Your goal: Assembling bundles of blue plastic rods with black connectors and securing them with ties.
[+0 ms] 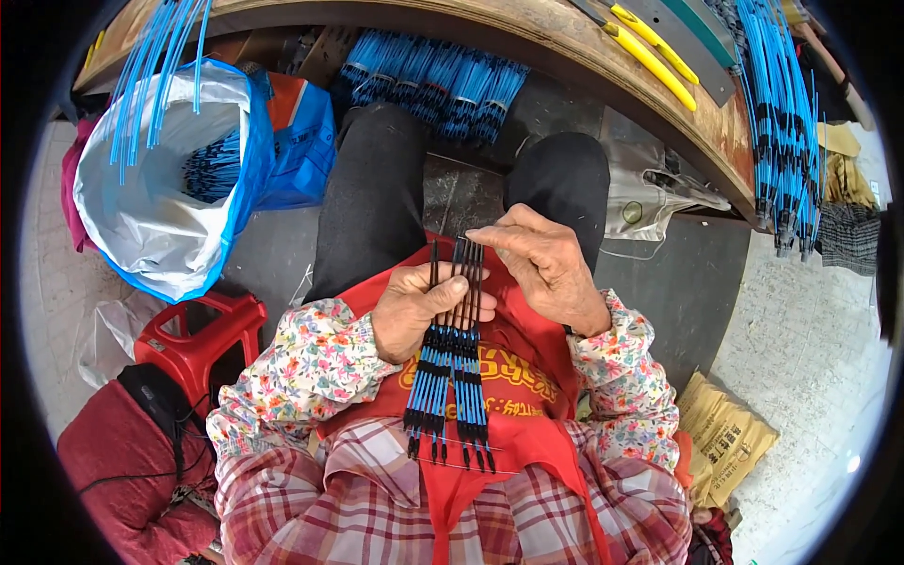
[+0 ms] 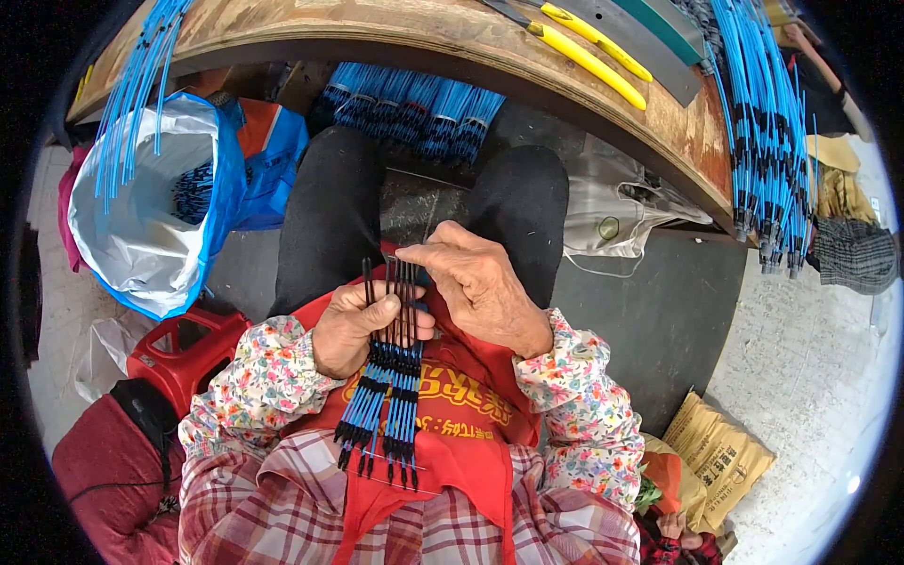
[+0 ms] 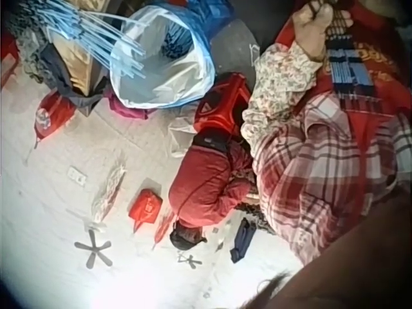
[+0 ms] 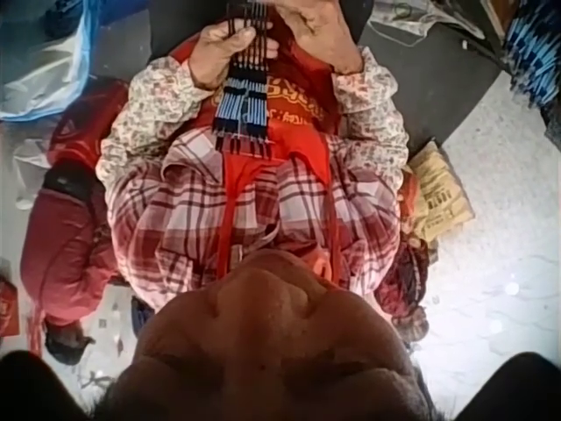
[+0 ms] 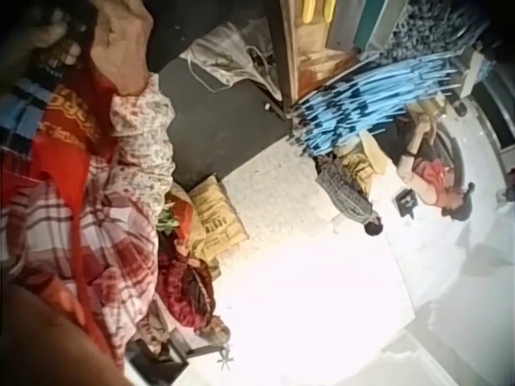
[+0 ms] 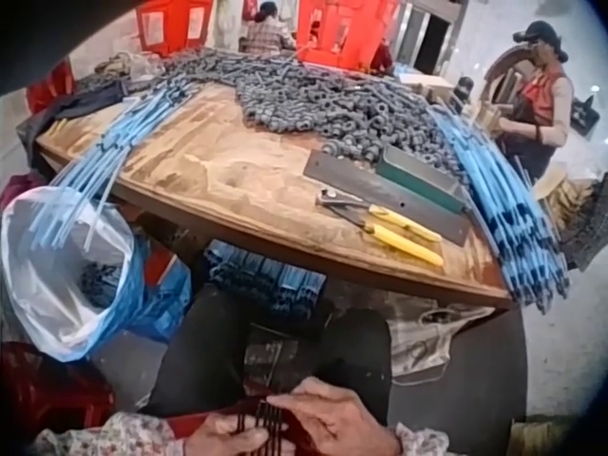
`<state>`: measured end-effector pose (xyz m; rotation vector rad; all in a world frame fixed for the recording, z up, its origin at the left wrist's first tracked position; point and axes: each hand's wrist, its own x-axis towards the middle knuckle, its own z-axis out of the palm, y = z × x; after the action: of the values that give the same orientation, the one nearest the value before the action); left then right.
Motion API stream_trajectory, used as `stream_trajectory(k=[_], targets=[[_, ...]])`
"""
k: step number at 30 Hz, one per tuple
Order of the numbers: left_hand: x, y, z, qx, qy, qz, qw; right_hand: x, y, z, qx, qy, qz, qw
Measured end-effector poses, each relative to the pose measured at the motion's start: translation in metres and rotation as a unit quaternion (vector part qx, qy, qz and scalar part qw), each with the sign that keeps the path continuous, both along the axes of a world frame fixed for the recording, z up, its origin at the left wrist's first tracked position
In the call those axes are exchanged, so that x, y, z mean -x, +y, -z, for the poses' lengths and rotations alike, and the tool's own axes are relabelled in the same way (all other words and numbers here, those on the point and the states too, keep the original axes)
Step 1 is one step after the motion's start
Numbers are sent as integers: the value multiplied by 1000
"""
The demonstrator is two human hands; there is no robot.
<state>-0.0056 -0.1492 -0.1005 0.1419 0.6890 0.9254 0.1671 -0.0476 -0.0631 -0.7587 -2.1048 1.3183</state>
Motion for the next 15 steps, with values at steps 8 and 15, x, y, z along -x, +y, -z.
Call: stream_trajectory(k=[8,15], targets=[[-3,-5,0,-19,58,-50,997,-1,5,4,-63,-34,-31,997],[-6,-6,0,-17,53,-43,998,3,3,4,-70,-25,-36,997]])
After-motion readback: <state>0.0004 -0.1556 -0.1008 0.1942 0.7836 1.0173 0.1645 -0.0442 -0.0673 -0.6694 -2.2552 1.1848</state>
